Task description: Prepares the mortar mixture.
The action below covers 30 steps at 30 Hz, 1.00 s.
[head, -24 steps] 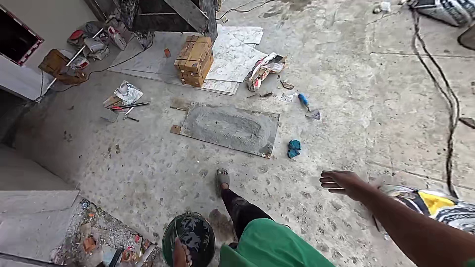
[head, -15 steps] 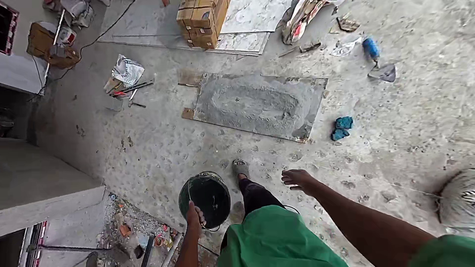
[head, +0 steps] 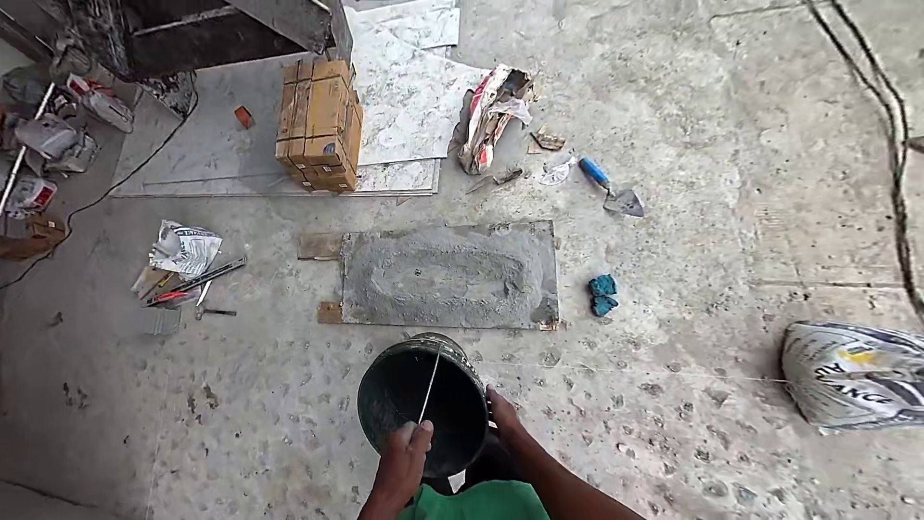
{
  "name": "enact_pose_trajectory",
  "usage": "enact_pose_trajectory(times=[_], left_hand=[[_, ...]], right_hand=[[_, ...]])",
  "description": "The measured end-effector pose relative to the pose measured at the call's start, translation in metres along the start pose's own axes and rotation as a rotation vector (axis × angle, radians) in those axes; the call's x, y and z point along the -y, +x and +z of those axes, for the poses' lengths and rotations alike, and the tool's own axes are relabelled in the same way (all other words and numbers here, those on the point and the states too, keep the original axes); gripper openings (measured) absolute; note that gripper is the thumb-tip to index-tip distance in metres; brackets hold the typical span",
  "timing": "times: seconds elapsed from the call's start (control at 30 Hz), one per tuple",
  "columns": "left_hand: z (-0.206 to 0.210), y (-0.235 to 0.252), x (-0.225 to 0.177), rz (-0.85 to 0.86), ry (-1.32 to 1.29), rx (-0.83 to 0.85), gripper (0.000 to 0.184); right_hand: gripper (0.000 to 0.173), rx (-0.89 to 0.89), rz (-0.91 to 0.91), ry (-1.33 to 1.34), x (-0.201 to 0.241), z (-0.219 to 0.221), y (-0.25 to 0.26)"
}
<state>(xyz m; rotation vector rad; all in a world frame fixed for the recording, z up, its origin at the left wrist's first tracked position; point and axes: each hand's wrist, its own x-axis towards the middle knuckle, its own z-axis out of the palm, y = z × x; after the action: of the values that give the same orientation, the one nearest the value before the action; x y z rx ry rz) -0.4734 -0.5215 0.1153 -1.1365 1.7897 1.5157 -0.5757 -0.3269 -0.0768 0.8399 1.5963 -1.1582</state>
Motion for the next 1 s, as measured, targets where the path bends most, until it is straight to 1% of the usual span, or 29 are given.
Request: enact_pose_trajectory(times=[0.1,0.17,0.23,0.3,0.37,0.43,0.5,0.57,0.67,0.7,0.77,1.0], left_hand=[[-0.023,0.041,-0.035,0.075,0.269,0.177,0.05],[-0.037,0.077,-0.063,0.112,0.422,0.261,0.054],[-0.046,0.104,-0.08,0.113,0.527,0.313,0.055],[-0.046,0.129,-0.095,0.111,0.619,0.363,0.055],[-0.035,0.157,-0.109,0.106,0.667,0.4,0.055],[-0.033,0.186,-0.116,0.099,0.686,0.396,0.053],[-0.033,0.209,-0.113,0.074,0.72,0.393,0.053],[-0.032,0.236,-0.114,0.073,0.753,0.382,0.054],[-0.028,0.267,-0.12,0.058,0.791,0.386,0.054],[-0.027,0.275,-0.121,0.055,0.802,0.386,0.053],[-0.024,0.289,-0.122,0.066,0.821,0.379,0.053],[-0.029,0.338,-0.115,0.14,0.896,0.301,0.053]], right_hand=[[0.068,-0.091,0.03,0.215,-0.008,0.005,0.001],[0.062,-0.154,0.029,0.403,-0.002,0.025,0.008],[0.058,-0.22,0.062,0.562,-0.005,0.051,0.013],[0.062,-0.247,0.085,0.69,-0.005,0.068,0.02],[0.059,-0.291,0.06,0.734,-0.001,0.07,0.033],[0.052,-0.279,0.018,0.743,0.005,0.073,0.058],[0.046,-0.232,0.006,0.779,0.0,0.081,0.076],[0.041,-0.171,-0.015,0.824,0.009,0.086,0.091],[0.028,-0.147,-0.048,0.854,0.024,0.095,0.106],[0.027,-0.138,-0.061,0.851,0.026,0.097,0.11],[0.031,-0.147,-0.066,0.863,0.032,0.102,0.117],[0.023,-0.239,-0.001,0.927,0.068,0.133,0.149]])
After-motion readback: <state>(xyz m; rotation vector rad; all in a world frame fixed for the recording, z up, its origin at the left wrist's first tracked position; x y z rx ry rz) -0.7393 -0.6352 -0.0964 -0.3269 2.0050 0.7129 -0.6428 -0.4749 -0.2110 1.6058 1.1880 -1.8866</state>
